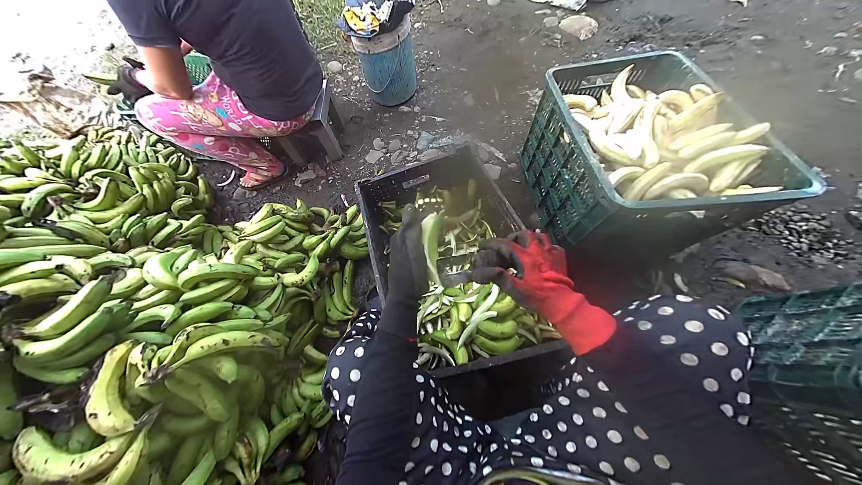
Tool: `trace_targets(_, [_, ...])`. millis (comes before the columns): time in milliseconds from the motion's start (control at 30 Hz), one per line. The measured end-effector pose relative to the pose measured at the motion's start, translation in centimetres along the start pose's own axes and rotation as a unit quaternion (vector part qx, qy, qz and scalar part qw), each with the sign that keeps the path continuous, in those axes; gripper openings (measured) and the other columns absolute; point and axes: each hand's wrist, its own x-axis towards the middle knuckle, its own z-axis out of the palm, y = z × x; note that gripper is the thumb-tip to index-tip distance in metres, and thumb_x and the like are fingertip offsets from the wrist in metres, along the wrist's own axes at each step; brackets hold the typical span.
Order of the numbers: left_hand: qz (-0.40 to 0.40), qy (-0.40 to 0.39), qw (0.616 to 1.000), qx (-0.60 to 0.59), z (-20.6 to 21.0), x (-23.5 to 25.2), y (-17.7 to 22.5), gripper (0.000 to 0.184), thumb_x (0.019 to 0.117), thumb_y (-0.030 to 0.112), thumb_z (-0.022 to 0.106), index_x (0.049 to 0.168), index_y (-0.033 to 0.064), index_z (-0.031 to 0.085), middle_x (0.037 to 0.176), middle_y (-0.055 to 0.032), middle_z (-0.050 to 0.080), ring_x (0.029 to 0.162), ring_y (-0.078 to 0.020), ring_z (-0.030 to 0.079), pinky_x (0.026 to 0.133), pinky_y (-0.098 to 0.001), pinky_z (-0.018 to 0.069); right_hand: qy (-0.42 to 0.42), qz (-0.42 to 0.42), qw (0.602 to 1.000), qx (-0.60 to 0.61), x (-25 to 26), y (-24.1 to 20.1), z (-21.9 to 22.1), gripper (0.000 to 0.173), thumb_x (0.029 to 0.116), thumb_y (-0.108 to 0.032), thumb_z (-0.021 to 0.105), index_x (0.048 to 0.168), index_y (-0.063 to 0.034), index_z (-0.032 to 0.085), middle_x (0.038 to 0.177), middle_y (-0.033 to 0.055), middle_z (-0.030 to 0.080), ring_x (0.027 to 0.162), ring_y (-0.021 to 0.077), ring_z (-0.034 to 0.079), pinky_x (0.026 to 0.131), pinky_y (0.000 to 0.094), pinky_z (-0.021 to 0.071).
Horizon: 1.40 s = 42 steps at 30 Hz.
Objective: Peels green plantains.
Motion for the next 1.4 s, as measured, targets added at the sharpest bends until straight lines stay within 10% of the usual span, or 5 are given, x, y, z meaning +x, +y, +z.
trace_targets(233, [-0.033, 0.03, 0.986, 0.161, 0.8, 0.3, 0.8, 0.064, 0.1079, 0.054, 0.024, 0.125, 0.0072, 0.064, 0.111, -0.0173, 0.067, 0.104, -0.0297, 0.065, 0.09, -0.0569, 0.0507, 0.049, 0.101, 0.994, 0.018, -0.8, 0.3, -0.8, 0.063, 0.0948, -0.06, 0.057, 0.142, -0.0178, 0.062, 0.142, 0.0314, 0.053, 0.133, 0.0553, 0.046, 0.097, 0.0757, 0.036])
trace_targets(1000, [-0.052, -0.049, 0.996, -0.054, 1.3, -0.5, -1.7, 0.056, 0.1085, 0.052, 0.027, 0.12, 0.014, 0.066, 0.088, -0.0056, 0.067, 0.07, -0.014, 0.064, 0.061, -0.0353, 0.0576, 0.062, 0.143, 0.962, 0.226, 3.6, 0.3, 0.2, 0.041, 0.1082, -0.035, 0.047, 0.136, -0.008, 0.062, 0.127, 0.0247, 0.065, 0.12, 0.0413, 0.062, 0.1, 0.0646, 0.0456])
trace_targets(1067, [-0.067, -0.006, 0.993, 0.101, 0.5, 0.0, -1.1, 0.065, 0.1082, 0.054, 0.022, 0.124, 0.0102, 0.067, 0.105, -0.0104, 0.071, 0.094, -0.0196, 0.069, 0.085, -0.0443, 0.0584, 0.039, 0.148, 0.976, 0.154, 3.6, 2.3, -1.2, 0.046, 0.1085, -0.039, 0.044, 0.139, -0.009, 0.059, 0.131, 0.0256, 0.063, 0.124, 0.0438, 0.059, 0.101, 0.0673, 0.0444])
trace_targets(1267, [-0.179, -0.215, 0.832, 0.479, 1.0, -0.3, -1.3, 0.07, 0.1098, 0.051, 0.021, 0.117, -0.0027, 0.065, 0.112, -0.0288, 0.066, 0.11, -0.047, 0.063, 0.091, -0.0684, 0.0477, 0.002, 0.179, 0.98, 0.088, 0.8, 9.6, -4.9, 0.039, 0.1074, -0.037, 0.051, 0.135, -0.0131, 0.064, 0.131, 0.0234, 0.065, 0.124, 0.0428, 0.06, 0.1, 0.0688, 0.0433])
trace_targets(1400, [-0.255, -0.418, 0.713, 0.502, 3.6, -2.5, -3.2, 0.066, 0.1092, 0.051, 0.024, 0.133, 0.0026, 0.061, 0.135, -0.0269, 0.059, 0.129, -0.0433, 0.055, 0.106, -0.0666, 0.0383, 0.166, 0.118, 0.905, 0.374, -0.7, 14.1, -6.1, 0.042, 0.1077, -0.04, 0.046, 0.139, -0.0123, 0.056, 0.118, 0.003, 0.067, 0.084, 0.0056, 0.061, 0.077, 0.0285, 0.0519])
